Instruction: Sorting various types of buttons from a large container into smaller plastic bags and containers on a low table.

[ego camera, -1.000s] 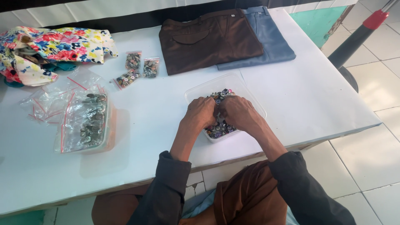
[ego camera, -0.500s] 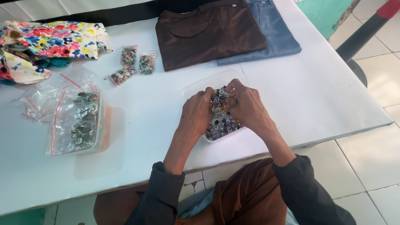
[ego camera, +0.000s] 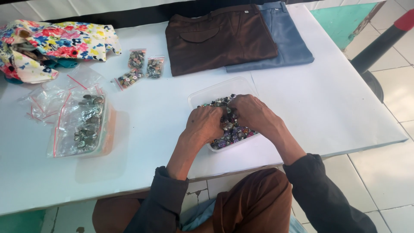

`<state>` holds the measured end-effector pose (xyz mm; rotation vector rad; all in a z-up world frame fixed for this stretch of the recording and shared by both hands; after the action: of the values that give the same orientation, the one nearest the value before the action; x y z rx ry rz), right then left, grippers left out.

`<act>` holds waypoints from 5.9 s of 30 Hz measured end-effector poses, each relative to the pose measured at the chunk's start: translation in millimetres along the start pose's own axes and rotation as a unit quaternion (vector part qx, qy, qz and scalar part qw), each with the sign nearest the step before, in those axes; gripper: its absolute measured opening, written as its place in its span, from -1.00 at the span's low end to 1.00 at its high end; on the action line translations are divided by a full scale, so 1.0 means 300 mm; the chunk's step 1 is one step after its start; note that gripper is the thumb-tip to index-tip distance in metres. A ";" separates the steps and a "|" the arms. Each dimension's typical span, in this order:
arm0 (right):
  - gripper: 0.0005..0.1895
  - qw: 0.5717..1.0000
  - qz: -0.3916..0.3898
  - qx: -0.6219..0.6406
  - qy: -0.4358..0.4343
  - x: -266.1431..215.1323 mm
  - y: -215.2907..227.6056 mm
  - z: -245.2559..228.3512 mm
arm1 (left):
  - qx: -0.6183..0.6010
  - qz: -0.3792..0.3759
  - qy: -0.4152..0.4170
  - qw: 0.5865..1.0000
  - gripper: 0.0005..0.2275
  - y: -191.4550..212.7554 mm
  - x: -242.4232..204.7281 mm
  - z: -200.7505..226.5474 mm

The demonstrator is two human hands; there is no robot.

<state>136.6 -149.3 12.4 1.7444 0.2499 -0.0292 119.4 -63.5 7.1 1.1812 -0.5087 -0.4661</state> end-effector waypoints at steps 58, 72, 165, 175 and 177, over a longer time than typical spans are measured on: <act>-0.73 0.992 0.092 0.057 -0.066 0.151 -0.111 0.111 | -0.023 0.009 0.003 1.000 -0.85 0.009 0.002 -0.007; -0.74 0.989 0.066 0.097 -0.088 0.089 -0.060 0.077 | -0.023 0.007 0.004 1.000 -0.92 0.007 -0.013 -0.004; -0.81 0.973 -0.183 -0.046 0.133 -0.064 -0.160 -0.025 | -0.232 0.164 -0.087 0.955 -0.41 0.085 -0.070 0.031; -0.78 0.981 -0.140 0.125 0.042 -0.016 -0.122 0.021 | -0.214 0.140 -0.104 0.961 -0.46 0.040 -0.070 0.019; -0.72 0.967 -0.126 0.220 0.016 -0.043 0.000 -0.001 | -0.213 0.138 -0.091 0.963 -0.48 0.040 -0.064 0.005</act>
<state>124.0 -151.1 14.5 2.1444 0.5184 -0.2578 104.2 -49.7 16.3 0.6448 -0.6830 -0.4181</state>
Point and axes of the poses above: each hand's wrist, its own x-axis towards the middle knuckle, its own y-axis out of the back of the hand, z = x × y, the point moved 10 cm from there along x, towards the middle knuckle, and after that the axes turned 14 degrees about -y, right-handed, at the moved point
